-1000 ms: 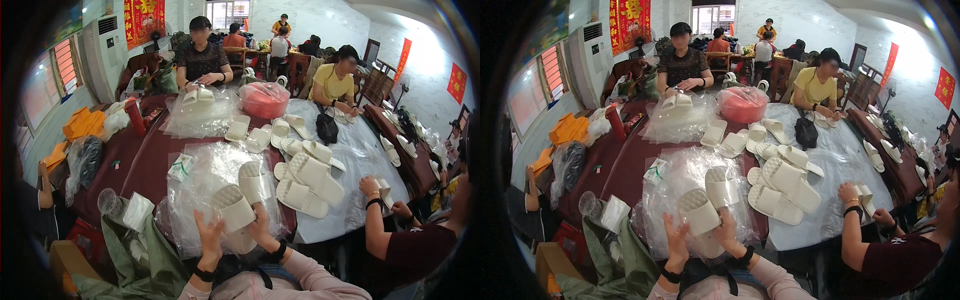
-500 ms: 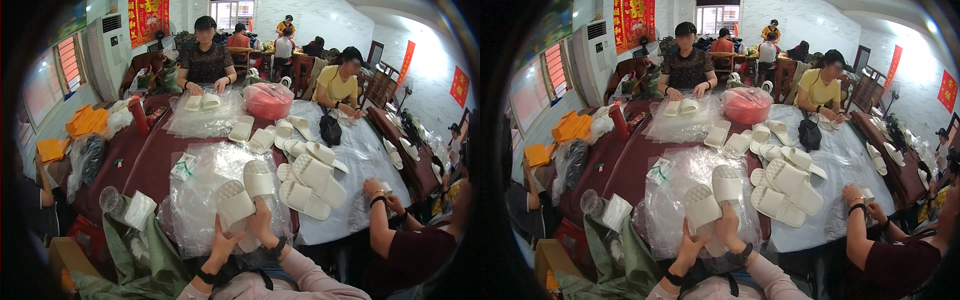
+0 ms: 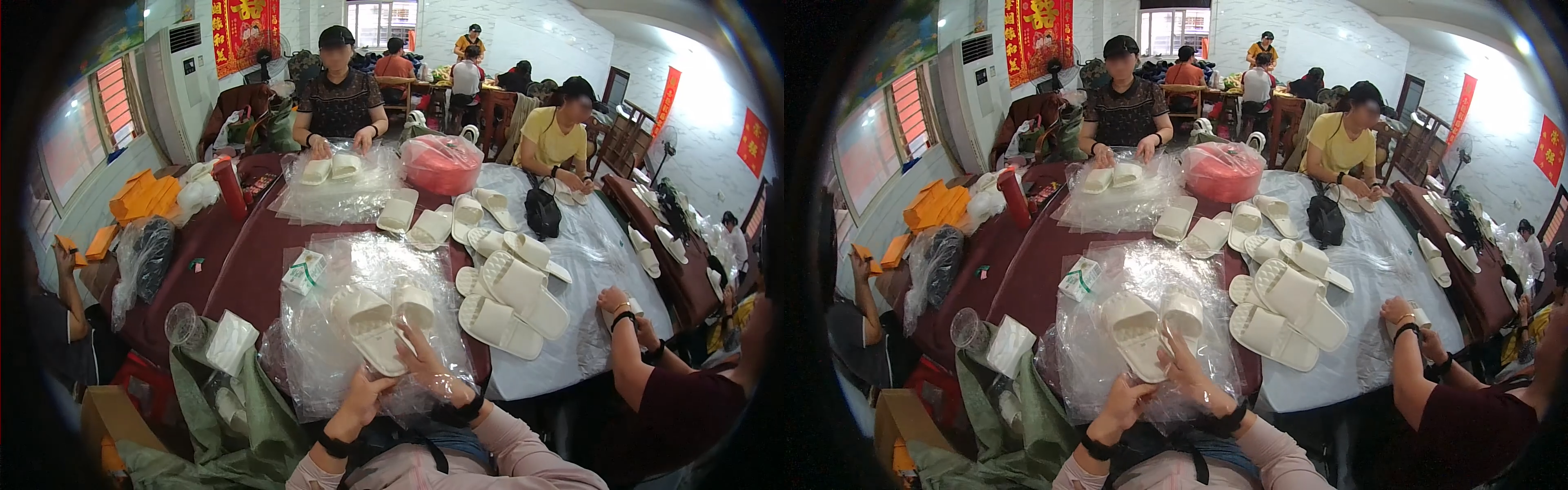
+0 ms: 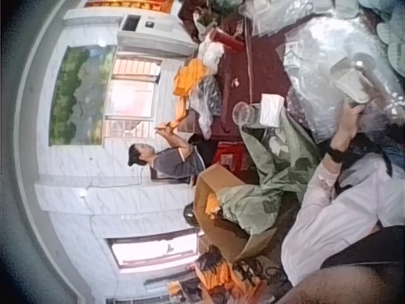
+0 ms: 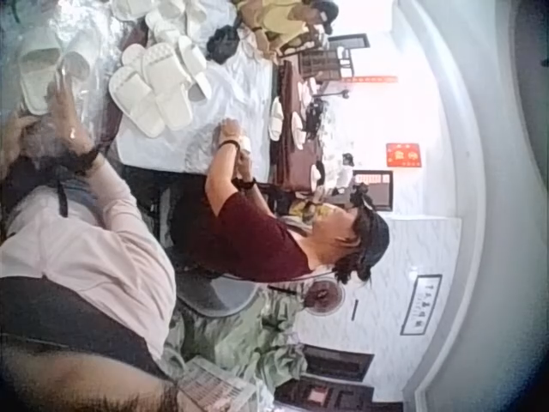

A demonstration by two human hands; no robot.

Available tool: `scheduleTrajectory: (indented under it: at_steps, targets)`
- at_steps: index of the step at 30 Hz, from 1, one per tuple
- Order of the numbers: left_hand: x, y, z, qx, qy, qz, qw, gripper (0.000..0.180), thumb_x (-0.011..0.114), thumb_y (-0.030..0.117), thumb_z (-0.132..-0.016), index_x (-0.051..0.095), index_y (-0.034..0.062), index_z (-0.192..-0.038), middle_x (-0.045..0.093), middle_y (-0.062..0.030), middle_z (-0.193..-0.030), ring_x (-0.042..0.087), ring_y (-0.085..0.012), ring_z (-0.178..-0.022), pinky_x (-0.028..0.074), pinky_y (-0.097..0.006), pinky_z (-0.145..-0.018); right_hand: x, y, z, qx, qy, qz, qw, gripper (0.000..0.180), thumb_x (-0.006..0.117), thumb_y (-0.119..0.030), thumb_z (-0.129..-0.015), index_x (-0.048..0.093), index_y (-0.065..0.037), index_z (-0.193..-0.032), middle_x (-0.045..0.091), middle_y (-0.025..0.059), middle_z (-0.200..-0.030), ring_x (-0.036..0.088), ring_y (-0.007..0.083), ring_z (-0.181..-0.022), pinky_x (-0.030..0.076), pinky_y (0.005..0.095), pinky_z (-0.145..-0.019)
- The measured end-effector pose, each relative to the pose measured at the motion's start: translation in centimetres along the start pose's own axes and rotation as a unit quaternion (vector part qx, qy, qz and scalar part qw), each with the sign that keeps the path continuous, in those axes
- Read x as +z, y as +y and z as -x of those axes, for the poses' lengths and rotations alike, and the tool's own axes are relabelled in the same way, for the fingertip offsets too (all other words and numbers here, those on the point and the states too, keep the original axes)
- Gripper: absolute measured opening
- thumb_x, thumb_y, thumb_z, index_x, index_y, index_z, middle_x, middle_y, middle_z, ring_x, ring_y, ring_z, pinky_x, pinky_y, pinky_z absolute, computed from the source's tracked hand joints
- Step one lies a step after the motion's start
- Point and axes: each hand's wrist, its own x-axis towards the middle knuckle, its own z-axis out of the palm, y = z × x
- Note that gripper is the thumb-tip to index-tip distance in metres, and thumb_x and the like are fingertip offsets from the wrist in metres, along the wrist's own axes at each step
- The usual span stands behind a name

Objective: Packing foam slippers into plastic bags and larger sacks.

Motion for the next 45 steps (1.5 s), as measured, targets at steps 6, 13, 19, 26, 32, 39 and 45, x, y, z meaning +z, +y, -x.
scheduleTrajectory:
  at_steps: [6,13,19,26,32,39,45]
  targets:
    - [2.4,1.7,0.1,0.01,-0.053,0.113,0.992,0.051,0.042,-0.014,-0.078,0.037,-0.0002,-0.126,0.056,-0.0155,-0.111,0.058,-0.0279,-0.101,0.052,-0.04,-0.083,-2.4,-2.3,4.5,-0.03,-0.069,0.175,0.982,0.059,0.046,-0.021,-0.094,0.017,0.005,-0.138,0.022,0.0239,-0.142,0.023,0.0311,-0.133,0.021,0.0361,-0.107]
    - [3.6,1.2,0.0,-0.048,-0.074,0.148,0.985,0.058,0.04,-0.014,-0.078,0.03,0.0054,-0.131,0.052,-0.0183,-0.117,0.056,-0.0332,-0.103,0.051,-0.048,-0.082,-3.9,-1.7,7.6,0.022,-0.042,0.084,0.995,0.066,0.051,-0.023,-0.091,0.014,0.003,-0.139,0.028,0.0272,-0.137,0.032,0.0387,-0.126,0.028,0.0392,-0.103]
    - [2.3,2.6,-1.3,-0.002,-0.072,0.155,0.985,0.049,0.04,-0.007,-0.082,0.034,0.0039,-0.13,0.054,-0.0174,-0.115,0.058,-0.0294,-0.1,0.051,-0.042,-0.084,-6.8,-7.3,8.6,0.044,-0.227,0.146,0.962,0.065,0.057,-0.026,-0.088,0.026,0.003,-0.136,0.033,0.0214,-0.138,0.034,0.0337,-0.128,0.029,0.0349,-0.103]
    - [3.1,4.5,-1.2,0.039,-0.071,0.256,0.963,0.05,0.036,-0.009,-0.083,0.032,0.0056,-0.131,0.051,-0.0206,-0.118,0.055,-0.031,-0.105,0.049,-0.039,-0.086,-7.9,-5.9,9.5,-0.317,0.108,0.231,0.913,0.097,0.077,-0.05,-0.062,0.032,0.001,-0.132,0.039,0.0247,-0.13,0.043,0.0374,-0.115,0.033,0.0494,-0.096]
    - [2.5,5.3,-0.8,0.036,-0.07,0.264,0.961,0.045,0.039,-0.006,-0.084,0.036,0.0065,-0.126,0.053,-0.0179,-0.113,0.057,-0.0281,-0.099,0.051,-0.038,-0.081,-4.9,-4.8,8.2,-0.144,0.188,0.378,0.895,0.085,0.076,-0.021,-0.064,0.031,0.003,-0.132,0.039,0.0278,-0.128,0.04,0.0422,-0.119,0.03,0.0542,-0.098]
    - [2.0,2.6,0.5,-0.044,0.005,0.204,0.978,0.034,0.05,0.007,-0.085,0.044,0.0088,-0.119,0.057,-0.005,-0.105,0.06,-0.0182,-0.082,0.05,-0.03,-0.065,-5.5,-2.5,7.2,0.024,0.195,0.049,0.979,0.037,0.043,0.008,-0.073,0.058,0.002,-0.107,0.062,0.0145,-0.098,0.061,0.0256,-0.091,0.047,0.0321,-0.08]
    - [5.2,2.0,1.8,-0.174,-0.095,0.067,0.978,0.047,0.042,0.037,-0.093,0.037,0.0079,-0.13,0.052,-0.0072,-0.119,0.053,-0.0209,-0.105,0.045,-0.037,-0.088,-4.4,-5.2,4.3,-0.106,0.214,0.138,0.961,0.043,0.039,0.012,-0.067,0.057,0.002,-0.105,0.057,0.0177,-0.109,0.058,0.0294,-0.096,0.044,0.0323,-0.084]
